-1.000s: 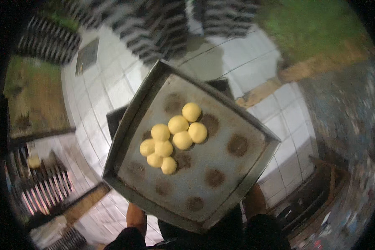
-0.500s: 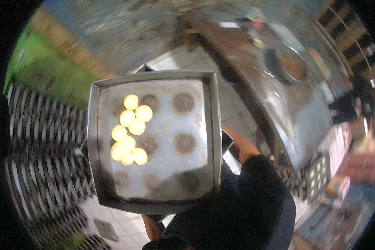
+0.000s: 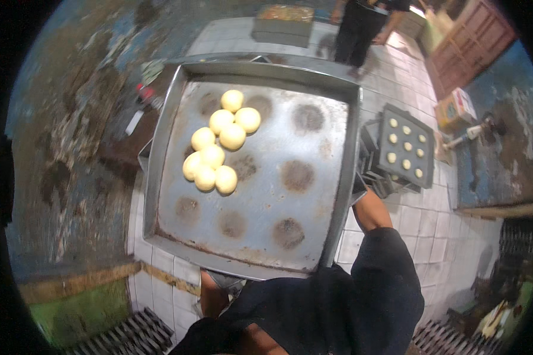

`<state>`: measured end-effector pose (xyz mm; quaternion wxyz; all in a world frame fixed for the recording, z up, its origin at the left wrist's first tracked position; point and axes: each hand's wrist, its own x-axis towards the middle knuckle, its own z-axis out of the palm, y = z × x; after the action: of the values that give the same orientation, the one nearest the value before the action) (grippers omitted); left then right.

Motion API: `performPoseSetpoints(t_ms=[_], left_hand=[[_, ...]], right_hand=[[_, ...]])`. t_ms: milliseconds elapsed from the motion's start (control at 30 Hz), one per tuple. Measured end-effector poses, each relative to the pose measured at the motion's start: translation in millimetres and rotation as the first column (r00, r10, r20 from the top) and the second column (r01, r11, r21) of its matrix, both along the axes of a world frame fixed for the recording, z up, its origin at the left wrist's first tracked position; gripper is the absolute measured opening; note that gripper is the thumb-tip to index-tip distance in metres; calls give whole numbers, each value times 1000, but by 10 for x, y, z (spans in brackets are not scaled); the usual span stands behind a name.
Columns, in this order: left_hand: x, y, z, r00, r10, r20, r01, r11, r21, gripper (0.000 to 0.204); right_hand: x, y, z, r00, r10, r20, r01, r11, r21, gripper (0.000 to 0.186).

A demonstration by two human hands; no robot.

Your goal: The person flattens a portion of dough, adds a scoop of brown filling, and pinches the edges together to seal it into a ball before placing it on a metal tray.

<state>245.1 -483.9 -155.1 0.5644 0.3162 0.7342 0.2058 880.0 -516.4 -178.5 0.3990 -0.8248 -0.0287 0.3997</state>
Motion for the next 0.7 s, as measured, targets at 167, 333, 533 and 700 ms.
performPoseSetpoints(t_ms=[167, 333, 533, 700], left_hand=[[101, 1563, 353, 964, -265, 18, 259, 952, 164, 38], [626, 2813, 669, 901, -432, -22, 415, 848, 330, 37], [745, 3349, 820, 872, -469, -144, 486, 790, 374, 37], [969, 3491, 795, 841, -489, -233, 542, 763, 354, 36]], right_hand=[[-1005, -1134, 342, 942, -334, -30, 330, 939, -94, 54], [-1945, -1249, 252, 857, -501, -122, 497, 865, -65, 53], [-2456, -879, 128, 846, -492, -208, 506, 862, 21, 52], [-2359, -865, -14, 831, -517, -206, 541, 837, 81, 51]])
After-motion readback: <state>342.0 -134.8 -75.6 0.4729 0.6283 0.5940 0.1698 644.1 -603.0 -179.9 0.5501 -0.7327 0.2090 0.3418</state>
